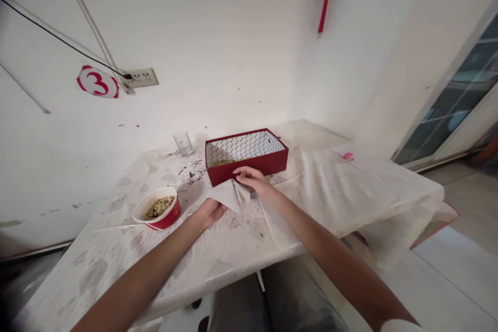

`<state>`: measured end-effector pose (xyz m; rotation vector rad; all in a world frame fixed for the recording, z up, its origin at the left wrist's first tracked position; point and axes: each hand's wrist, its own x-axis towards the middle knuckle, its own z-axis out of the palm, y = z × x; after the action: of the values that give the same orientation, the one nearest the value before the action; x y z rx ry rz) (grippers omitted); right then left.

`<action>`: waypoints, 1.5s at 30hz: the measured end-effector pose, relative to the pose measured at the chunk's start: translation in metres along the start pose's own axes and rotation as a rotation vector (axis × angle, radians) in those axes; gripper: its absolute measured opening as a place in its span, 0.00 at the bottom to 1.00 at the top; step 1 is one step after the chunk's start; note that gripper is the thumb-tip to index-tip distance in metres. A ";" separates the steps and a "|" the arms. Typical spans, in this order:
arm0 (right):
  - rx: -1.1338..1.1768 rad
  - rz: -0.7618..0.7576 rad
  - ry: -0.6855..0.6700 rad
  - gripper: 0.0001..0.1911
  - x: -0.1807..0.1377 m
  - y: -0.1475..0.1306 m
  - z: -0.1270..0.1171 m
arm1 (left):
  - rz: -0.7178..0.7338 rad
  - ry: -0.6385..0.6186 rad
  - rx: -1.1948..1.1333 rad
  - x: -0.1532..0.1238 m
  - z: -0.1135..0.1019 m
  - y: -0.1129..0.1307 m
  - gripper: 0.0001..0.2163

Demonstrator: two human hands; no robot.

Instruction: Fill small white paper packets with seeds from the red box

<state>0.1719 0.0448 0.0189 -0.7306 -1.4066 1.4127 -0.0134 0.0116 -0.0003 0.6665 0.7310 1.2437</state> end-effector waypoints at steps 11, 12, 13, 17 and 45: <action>0.088 -0.084 0.150 0.17 0.002 -0.001 -0.001 | 0.119 -0.012 0.044 0.000 0.007 -0.004 0.22; 0.087 -0.088 0.155 0.17 0.003 0.000 -0.001 | 0.122 -0.017 0.041 0.000 0.007 -0.004 0.22; 0.087 -0.089 0.157 0.18 0.004 0.000 -0.001 | 0.118 -0.020 0.040 -0.001 0.007 -0.004 0.22; 0.059 -0.079 0.141 0.20 0.006 0.000 0.000 | 0.088 -0.007 0.075 -0.003 0.005 -0.003 0.19; -0.459 -0.365 0.060 0.16 -0.012 -0.011 0.010 | 0.175 -0.009 0.118 -0.005 0.013 0.004 0.18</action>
<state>0.1690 0.0279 0.0282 -0.7452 -1.7366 0.7876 -0.0061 0.0073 0.0116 0.8469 0.7550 1.3637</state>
